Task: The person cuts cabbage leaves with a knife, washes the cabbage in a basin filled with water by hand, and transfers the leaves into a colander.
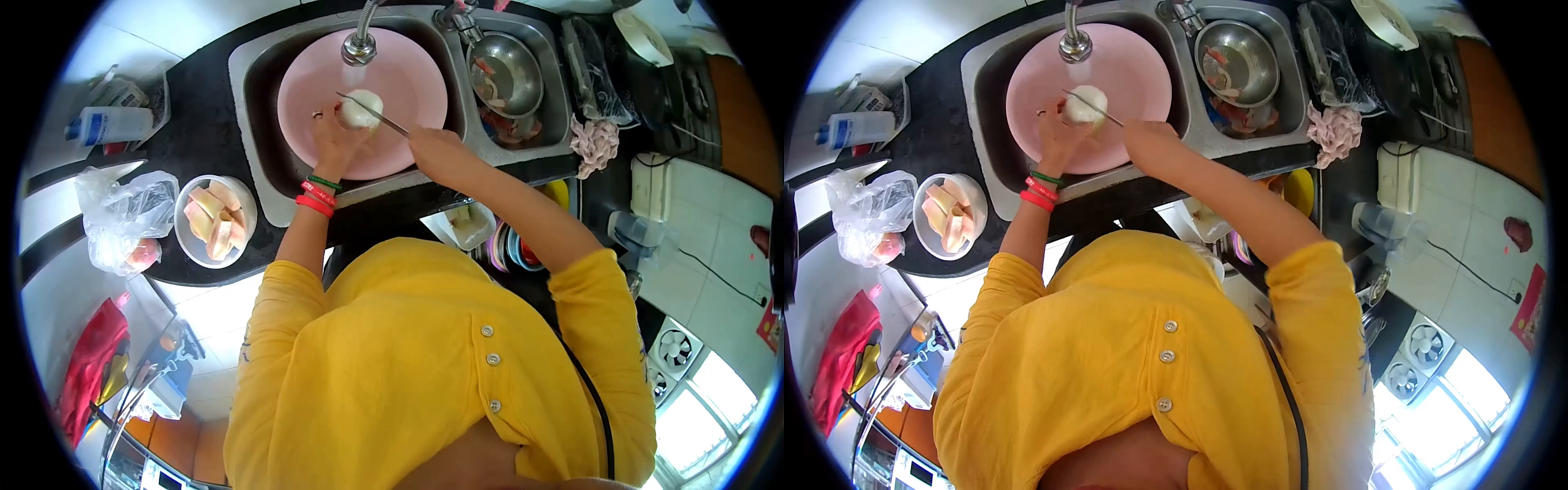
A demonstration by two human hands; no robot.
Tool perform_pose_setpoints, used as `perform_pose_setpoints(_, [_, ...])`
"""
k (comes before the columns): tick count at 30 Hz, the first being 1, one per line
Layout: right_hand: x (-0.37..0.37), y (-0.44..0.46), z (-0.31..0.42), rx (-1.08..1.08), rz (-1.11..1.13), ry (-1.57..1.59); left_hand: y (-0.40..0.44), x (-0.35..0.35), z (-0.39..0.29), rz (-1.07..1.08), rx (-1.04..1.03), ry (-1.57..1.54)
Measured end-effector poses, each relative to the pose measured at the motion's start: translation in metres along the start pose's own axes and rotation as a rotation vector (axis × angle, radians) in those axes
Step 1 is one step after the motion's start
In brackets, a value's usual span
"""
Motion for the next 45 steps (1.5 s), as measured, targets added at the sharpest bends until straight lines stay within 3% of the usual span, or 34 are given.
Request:
perform_pose_setpoints(2, [-0.021,0.023,0.008,0.052,-0.016,-0.024,-0.004,0.002,-0.006,0.003,-0.006,0.043])
perform_pose_setpoints(5, [-0.015,0.045,0.009,0.008,-0.164,0.243,-0.003,0.003,-0.01,-0.009,-0.014,0.095])
perform_pose_setpoints(8, [-0.005,0.041,0.013,0.009,-0.095,0.119,0.0,0.003,-0.013,-0.001,-0.015,0.062])
perform_pose_setpoints(10, [-0.002,0.017,0.013,-0.12,0.221,0.291,0.004,0.007,-0.005,-0.011,-0.001,0.023])
perform_pose_setpoints(11, [-0.008,0.017,0.008,-0.116,0.23,0.286,0.005,0.008,0.003,-0.008,0.018,0.033])
perform_pose_setpoints(13, [-0.021,0.019,0.007,-0.017,0.154,-0.084,0.006,0.004,0.019,0.008,0.053,0.042])
perform_pose_setpoints(17, [-0.036,0.054,0.009,0.01,0.057,-0.076,0.011,0.004,0.014,0.018,0.058,-0.038])
perform_pose_setpoints(19, [-0.062,0.075,-0.003,-0.104,0.073,-0.107,0.004,0.008,0.001,0.063,0.075,-0.022])
perform_pose_setpoints(22, [-0.061,0.08,-0.011,-0.124,0.022,0.031,-0.002,0.008,-0.03,0.029,-0.061,0.197])
perform_pose_setpoints(24, [-0.042,0.066,-0.007,-0.116,0.091,0.08,0.009,0.011,0.008,0.047,0.071,-0.047])
perform_pose_setpoints(27, [-0.046,0.053,-0.008,-0.116,0.146,0.146,0.028,0.01,0.078,-0.063,0.219,-0.083])
perform_pose_setpoints(31, [-0.029,0.053,-0.002,-0.124,0.028,0.175,0.028,-0.016,0.059,-0.136,0.351,-0.275])
perform_pose_setpoints(33, [-0.033,0.056,0.002,-0.138,0.043,0.19,0.026,0.004,0.016,-0.099,0.525,0.018])
perform_pose_setpoints(36, [-0.035,0.045,0.01,-0.143,0.083,0.186,0.033,-0.008,0.02,0.068,0.498,-0.218])
perform_pose_setpoints(39, [-0.05,0.053,-0.001,-0.208,0.11,0.195,0.055,-0.035,0.088,0.078,0.562,-0.078])
perform_pose_setpoints(43, [-0.067,0.066,-0.02,-0.298,0.062,0.25,0.055,-0.035,0.093,0.039,0.591,-0.061])
perform_pose_setpoints(45, [-0.071,0.069,-0.023,-0.285,0.029,0.286,0.056,-0.049,0.115,0.236,0.604,-0.181])
Point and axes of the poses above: each hand's wrist, its own y-axis towards the middle knuckle, its own x-axis out of the back of the hand, z = x × y, the point moved 9 cm from there along y, towards the middle knuckle, and after that the axes turned 10 degrees about z, right-handed, at the moved point
